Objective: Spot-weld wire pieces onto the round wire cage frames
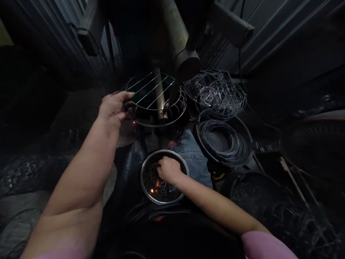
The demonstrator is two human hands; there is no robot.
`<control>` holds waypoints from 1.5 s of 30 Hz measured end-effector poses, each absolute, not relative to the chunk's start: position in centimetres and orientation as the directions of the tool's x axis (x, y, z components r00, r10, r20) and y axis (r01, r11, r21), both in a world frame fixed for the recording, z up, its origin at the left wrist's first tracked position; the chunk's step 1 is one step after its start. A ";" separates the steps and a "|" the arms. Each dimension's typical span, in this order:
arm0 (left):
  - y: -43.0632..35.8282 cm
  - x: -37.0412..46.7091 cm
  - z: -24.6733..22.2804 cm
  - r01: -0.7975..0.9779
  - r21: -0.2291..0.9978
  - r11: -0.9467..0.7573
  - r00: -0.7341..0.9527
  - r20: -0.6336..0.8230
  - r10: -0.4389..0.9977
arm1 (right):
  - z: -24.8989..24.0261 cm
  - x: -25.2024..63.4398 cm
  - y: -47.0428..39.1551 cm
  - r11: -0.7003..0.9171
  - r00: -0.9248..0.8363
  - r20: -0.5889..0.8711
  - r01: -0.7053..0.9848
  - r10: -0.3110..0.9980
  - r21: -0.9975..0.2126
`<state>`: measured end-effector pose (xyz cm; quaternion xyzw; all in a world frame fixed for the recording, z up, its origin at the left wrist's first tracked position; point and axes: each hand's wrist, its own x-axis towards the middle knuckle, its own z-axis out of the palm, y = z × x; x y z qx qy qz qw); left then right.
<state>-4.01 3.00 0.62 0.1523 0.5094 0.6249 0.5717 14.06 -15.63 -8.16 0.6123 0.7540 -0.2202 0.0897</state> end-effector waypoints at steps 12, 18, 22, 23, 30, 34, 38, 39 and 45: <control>-1.3 -3.3 0.9 -0.524 0.851 0.022 -0.412 -0.276 0.868 | -8.3 13.8 -16.6 0.061 -0.213 -0.413 0.935 0.885 -0.349; -2.9 -2.2 -0.1 -0.595 0.803 -0.015 -0.423 -0.298 0.856 | -5.6 17.0 -16.3 0.040 -0.299 -0.258 0.721 0.919 -0.692; -3.0 -1.6 -0.4 -0.605 0.792 -0.077 -0.464 -0.273 0.843 | -2.4 17.9 -14.0 0.044 -0.210 -0.036 0.368 0.977 -0.929; -3.1 -1.5 -0.4 -0.602 0.793 -0.091 -0.475 -0.264 0.840 | -1.6 17.7 -13.1 0.066 -0.142 0.028 0.269 0.989 -0.961; -4.8 -1.1 0.0 -0.593 0.789 -0.162 -0.526 -0.227 0.820 | 0.0 14.8 -8.2 0.368 0.098 0.370 0.038 0.924 -0.929; -4.7 -1.0 -0.3 -0.571 0.802 -0.175 -0.529 -0.197 0.825 | -1.3 14.4 -7.9 0.270 0.120 0.296 0.195 0.948 -0.943; -4.0 -0.4 -0.6 -0.598 0.790 -0.137 -0.496 -0.231 0.837 | -1.7 14.5 -7.4 0.187 0.202 0.256 0.306 0.945 -0.933; -3.9 -0.2 -0.6 -0.603 0.786 -0.139 -0.493 -0.230 0.839 | -1.5 14.4 -7.3 0.169 0.211 0.241 0.311 0.947 -0.935; -4.0 0.7 0.5 -0.593 0.788 -0.167 -0.481 -0.181 0.858 | -0.9 14.1 -7.1 0.089 0.293 0.133 0.159 0.947 -0.983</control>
